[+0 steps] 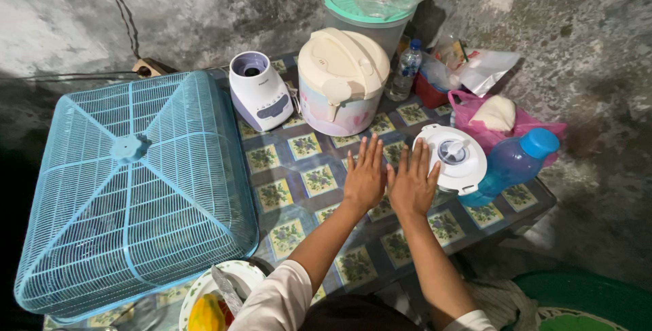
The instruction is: The person unwinds the blender's power cord, plugs it into a wall socket, and attaches the blender jar to the motor base, then removes the jar lid. They then hold a mango on a plate and cut it into pieces with a knife, turning the fruit as they slice.
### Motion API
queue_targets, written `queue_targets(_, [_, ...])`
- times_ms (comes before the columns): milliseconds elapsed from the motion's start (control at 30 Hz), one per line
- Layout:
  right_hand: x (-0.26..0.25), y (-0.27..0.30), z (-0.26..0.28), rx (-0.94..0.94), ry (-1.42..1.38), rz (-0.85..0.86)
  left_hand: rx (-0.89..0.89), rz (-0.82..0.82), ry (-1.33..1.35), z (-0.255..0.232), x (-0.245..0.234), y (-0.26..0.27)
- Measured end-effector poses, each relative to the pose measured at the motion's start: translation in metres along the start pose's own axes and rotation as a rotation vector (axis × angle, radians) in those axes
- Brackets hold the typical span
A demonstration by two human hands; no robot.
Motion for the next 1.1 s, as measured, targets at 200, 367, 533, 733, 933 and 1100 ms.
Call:
queue_targets(200, [0.0000, 0.0002, -0.0007, 0.004, -0.020, -0.021, 0.001, -0.006, 0.016, 0.0011, 0.0021, -0.0003])
queue_targets(367, [0.0006, 0.0009, -0.0007, 0.007, -0.026, -0.021, 0.006, -0.016, 0.021, 0.0009, 0.0025, -0.0004])
queue_targets(533, [0.0020, 0.0004, -0.0006, 0.011, -0.039, -0.007, 0.003, -0.010, 0.029, 0.0010, 0.0015, 0.0007])
queue_targets(733, [0.0042, 0.0008, -0.0007, 0.012, -0.052, -0.002, -0.008, 0.006, 0.033, 0.0003, 0.0013, 0.0016])
queue_targets(933, [0.0049, 0.0005, -0.0012, 0.012, -0.062, 0.004, -0.024, 0.051, 0.039, 0.0012, 0.0010, 0.0006])
queue_targets(1100, [-0.0007, 0.0003, -0.0005, 0.021, -0.118, -0.012, -0.053, 0.085, 0.021, 0.0041, 0.0006, 0.0028])
Point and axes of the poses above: each hand's wrist, its own y-axis away from the middle knuckle, its own x-axis out of the palm, z = x × y, the point moved 7 cm from there along -y, towards the middle knuckle, and after that the axes turned 6 degrees about y, right-handed, at the moved point
